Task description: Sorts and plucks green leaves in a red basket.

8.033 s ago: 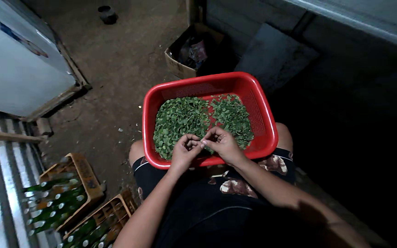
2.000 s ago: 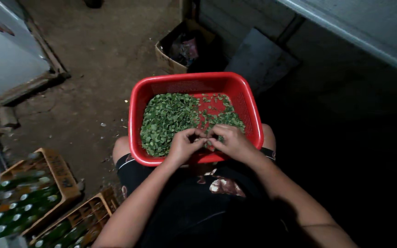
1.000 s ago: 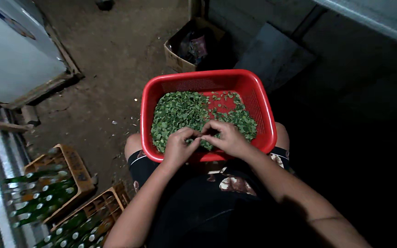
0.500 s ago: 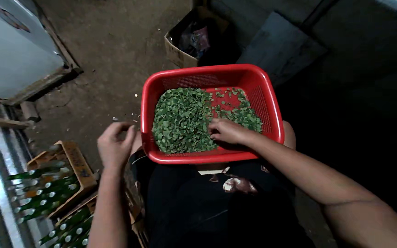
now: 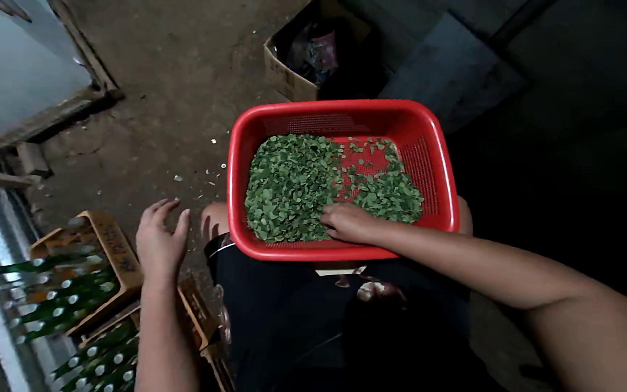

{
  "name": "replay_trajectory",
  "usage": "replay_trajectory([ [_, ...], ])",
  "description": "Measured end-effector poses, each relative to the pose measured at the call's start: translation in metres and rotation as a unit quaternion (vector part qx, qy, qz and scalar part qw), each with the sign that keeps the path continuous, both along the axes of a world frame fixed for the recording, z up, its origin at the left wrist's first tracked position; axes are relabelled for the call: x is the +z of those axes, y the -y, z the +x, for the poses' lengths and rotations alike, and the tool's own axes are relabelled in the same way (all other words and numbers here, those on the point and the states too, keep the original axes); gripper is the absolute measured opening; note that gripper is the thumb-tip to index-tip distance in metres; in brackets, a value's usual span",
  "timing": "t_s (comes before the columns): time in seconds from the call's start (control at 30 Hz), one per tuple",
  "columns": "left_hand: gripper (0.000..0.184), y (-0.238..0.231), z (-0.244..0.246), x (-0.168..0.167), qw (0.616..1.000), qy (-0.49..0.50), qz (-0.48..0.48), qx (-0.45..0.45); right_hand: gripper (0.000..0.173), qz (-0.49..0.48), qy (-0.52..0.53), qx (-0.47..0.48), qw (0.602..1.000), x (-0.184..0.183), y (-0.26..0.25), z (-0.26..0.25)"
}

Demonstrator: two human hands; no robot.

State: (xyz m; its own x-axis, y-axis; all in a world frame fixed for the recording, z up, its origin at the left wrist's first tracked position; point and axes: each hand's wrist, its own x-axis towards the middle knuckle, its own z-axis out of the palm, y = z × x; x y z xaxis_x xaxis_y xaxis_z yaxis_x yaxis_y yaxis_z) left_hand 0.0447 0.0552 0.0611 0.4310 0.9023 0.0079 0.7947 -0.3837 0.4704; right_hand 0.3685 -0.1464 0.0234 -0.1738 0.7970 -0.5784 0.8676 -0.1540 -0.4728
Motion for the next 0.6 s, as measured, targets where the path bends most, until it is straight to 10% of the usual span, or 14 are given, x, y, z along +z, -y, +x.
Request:
replay_trajectory([
  [0.23, 0.03, 0.044, 0.054, 0.006, 0.971, 0.17, 0.043, -0.162, 0.021, 0.086, -0.085, -0.102, 0.987, 0.027, 0.01, 0.01],
  [0.6, 0.026, 0.114, 0.128, 0.013, 0.916, 0.192, -0.141, -0.322, 0.018, 0.268, -0.132, -0.166, 0.94, 0.07, 0.044, -0.007],
])
